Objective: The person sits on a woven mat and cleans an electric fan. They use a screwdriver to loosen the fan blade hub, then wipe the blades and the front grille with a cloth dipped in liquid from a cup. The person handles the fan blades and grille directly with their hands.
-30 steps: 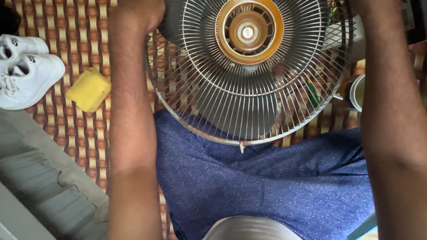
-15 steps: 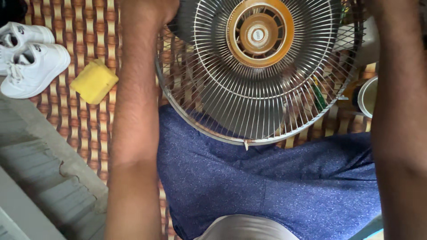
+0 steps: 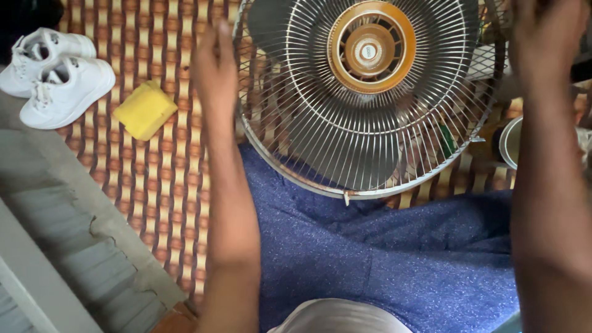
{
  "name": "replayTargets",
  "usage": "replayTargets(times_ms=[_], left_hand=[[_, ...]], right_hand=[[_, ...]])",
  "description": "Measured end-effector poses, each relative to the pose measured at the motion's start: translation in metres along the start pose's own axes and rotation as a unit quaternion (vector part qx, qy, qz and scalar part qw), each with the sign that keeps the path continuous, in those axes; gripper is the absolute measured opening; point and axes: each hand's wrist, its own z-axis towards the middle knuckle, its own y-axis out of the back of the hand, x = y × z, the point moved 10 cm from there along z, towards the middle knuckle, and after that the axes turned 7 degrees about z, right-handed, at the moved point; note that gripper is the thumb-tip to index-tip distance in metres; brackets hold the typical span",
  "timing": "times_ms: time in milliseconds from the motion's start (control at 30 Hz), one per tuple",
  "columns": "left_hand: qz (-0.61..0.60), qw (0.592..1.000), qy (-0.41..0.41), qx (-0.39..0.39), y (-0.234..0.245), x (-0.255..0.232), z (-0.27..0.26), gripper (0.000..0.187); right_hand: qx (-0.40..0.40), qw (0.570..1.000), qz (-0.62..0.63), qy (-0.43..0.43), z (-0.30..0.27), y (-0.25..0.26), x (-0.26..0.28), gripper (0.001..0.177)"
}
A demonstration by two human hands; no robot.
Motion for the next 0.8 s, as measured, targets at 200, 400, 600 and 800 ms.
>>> replayTargets(times_ms=[200,400,600,800], left_hand=[[-0.303,0.944,0.107,-0.077,0.000,0.027,-0.100,0.040],[-0.393,0.893,0.171,-0.136,-0.019,0.029,-0.156,0.043],[-0.368,0.909,0.084,-0.175,-0.025,0.001,-0.177,0.047],[-0.352,0.912,0.051,-0.204,-0.016,-0.007,-0.169,0.034]], right_hand=[[-0.048,0.956,0.268,-0.113,-0.092,0.038,0.055,0.029],[-0.102,0.908,0.368,-0.173,-0.151,0.011,0.049,0.033],[-0.118,0.888,0.412,-0.166,-0.158,-0.006,0.019,0.042],[-0.134,0.874,0.445,-0.143,-0.161,-0.018,-0.008,0.040]])
